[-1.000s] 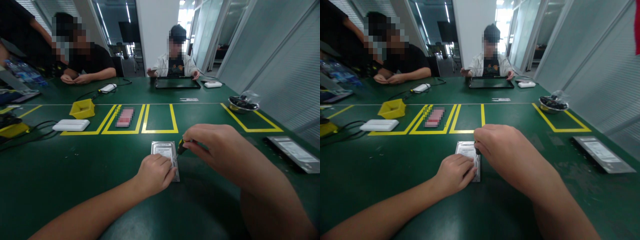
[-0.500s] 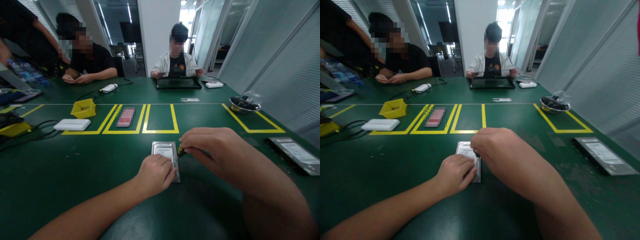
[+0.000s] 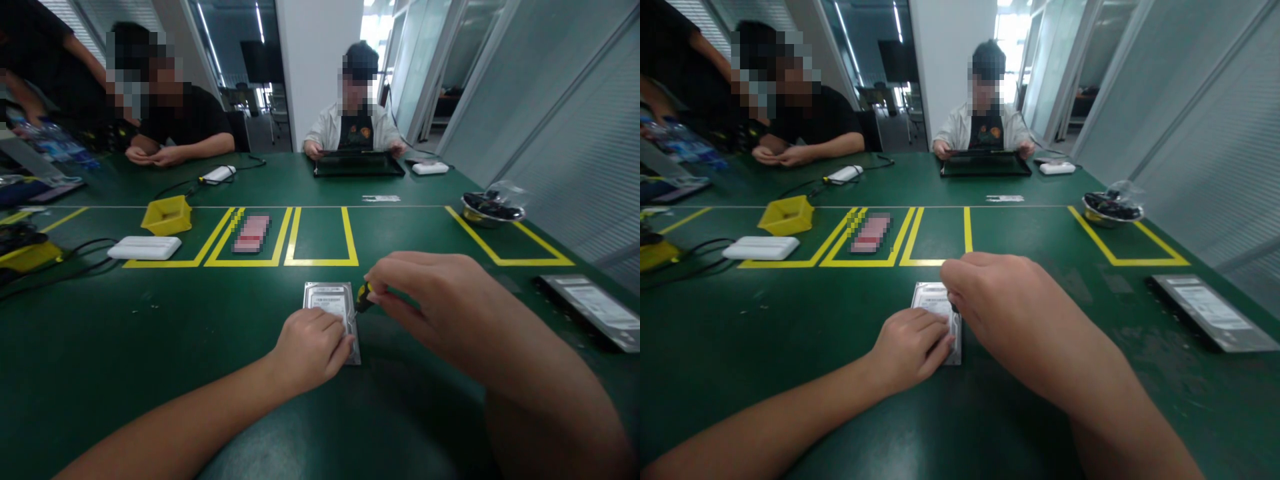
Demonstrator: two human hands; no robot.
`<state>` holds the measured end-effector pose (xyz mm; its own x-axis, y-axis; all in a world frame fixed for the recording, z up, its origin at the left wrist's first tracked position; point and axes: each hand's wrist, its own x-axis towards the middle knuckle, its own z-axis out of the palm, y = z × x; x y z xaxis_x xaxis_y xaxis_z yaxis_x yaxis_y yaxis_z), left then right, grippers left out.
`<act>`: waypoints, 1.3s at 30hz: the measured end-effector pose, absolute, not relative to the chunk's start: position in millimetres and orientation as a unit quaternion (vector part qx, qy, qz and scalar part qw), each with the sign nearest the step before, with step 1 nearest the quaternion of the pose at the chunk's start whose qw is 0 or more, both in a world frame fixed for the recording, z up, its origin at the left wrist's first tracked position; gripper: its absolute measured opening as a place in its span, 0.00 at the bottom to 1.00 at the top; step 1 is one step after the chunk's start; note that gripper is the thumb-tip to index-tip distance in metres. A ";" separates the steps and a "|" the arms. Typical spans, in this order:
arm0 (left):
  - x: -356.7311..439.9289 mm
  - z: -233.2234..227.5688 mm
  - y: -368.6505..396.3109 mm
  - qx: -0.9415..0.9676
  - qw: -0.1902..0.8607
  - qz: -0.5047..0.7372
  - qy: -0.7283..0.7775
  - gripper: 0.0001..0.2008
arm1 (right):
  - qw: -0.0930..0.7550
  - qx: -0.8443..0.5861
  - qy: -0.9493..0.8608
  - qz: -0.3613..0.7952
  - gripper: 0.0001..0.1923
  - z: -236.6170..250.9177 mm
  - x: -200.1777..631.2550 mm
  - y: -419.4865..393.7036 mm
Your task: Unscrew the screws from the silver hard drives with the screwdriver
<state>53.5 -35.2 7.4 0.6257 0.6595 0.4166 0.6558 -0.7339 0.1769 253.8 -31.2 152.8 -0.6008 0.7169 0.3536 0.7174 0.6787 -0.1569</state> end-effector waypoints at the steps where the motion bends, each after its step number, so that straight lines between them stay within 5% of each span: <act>1: 53.5 6.9 -35.2 0.902 0.004 0.234 0.364 0.13 | 0.194 -0.405 -0.893 0.002 0.05 153.6 253.6 -31.2; 39: 53.1 4.6 -35.1 0.901 0.003 0.236 0.365 0.13 | 0.143 -0.395 -0.907 0.030 0.11 157.9 257.9 -31.9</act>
<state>53.1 -35.1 4.6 0.6220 0.6593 0.4224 0.6565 -0.7331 0.1777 257.9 -31.9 157.9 -0.6466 0.7255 0.2358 0.7082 0.6858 -0.1679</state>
